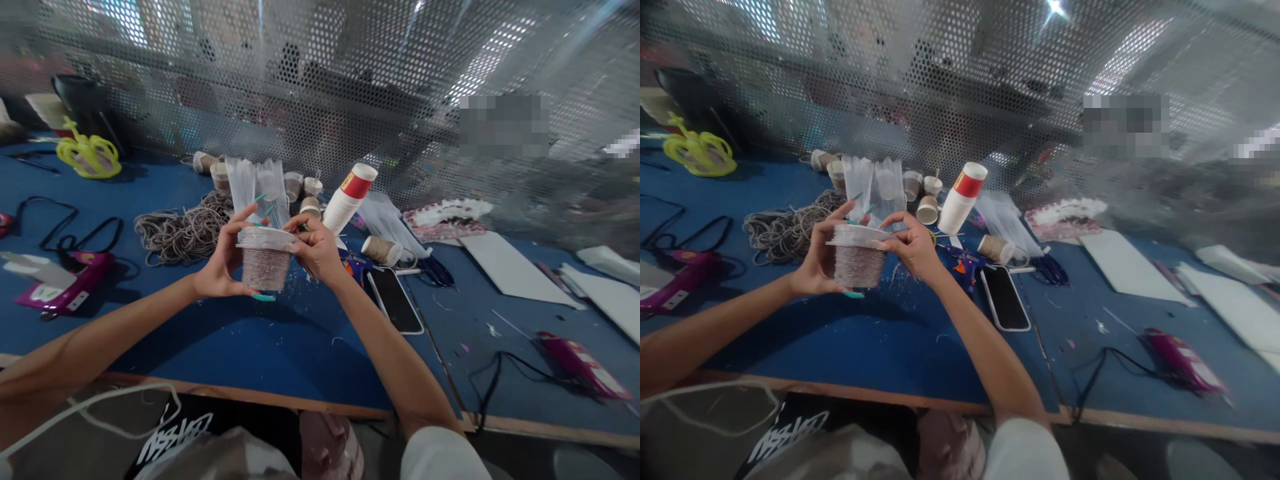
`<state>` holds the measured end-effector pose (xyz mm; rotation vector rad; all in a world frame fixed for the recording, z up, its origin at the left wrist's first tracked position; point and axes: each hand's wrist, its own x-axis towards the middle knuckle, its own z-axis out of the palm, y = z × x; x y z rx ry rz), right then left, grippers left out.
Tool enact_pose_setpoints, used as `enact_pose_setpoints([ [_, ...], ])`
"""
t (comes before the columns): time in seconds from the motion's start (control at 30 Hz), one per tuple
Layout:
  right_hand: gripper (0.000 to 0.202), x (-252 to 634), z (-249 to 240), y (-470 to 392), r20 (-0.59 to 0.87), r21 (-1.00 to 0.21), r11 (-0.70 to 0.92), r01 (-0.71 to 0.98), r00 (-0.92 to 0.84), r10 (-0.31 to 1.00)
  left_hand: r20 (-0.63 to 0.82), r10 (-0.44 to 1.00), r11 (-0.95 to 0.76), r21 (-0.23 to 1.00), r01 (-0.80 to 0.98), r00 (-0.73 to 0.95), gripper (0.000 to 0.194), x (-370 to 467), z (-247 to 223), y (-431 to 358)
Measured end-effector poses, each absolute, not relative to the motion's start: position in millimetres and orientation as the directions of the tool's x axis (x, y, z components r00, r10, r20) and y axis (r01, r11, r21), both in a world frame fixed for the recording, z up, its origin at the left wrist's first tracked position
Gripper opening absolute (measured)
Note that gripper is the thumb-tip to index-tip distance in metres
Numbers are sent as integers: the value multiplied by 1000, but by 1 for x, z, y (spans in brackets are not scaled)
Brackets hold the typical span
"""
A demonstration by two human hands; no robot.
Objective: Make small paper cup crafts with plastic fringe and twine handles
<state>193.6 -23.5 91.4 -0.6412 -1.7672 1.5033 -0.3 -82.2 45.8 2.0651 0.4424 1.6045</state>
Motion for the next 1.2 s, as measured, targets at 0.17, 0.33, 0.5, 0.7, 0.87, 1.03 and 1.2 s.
enact_pose_setpoints([
  [0.17,37,197,91,-16,158,-982,182,-46,-724,671,795,540,-806,583,-102,276,88,1,40,-81],
  [0.33,34,201,97,-13,247,-933,360,33,-667,703,773,584,-807,586,75,248,102,-5,27,-70],
  [0.5,25,200,108,-26,290,-691,585,424,-579,762,827,503,-791,323,519,252,122,-5,28,-67],
  [0.7,22,186,110,-39,258,-500,634,591,-597,760,779,471,-703,48,709,414,85,7,33,-77],
  [0.87,14,183,112,-41,265,-511,628,588,-587,765,785,445,-691,-4,723,430,77,7,33,-77],
  [1.03,23,183,115,-43,255,-498,621,605,-582,772,773,448,-699,-10,715,449,73,6,32,-77],
  [1.2,24,192,120,-39,206,-512,642,571,-644,737,767,467,-770,107,629,440,69,2,34,-77],
])
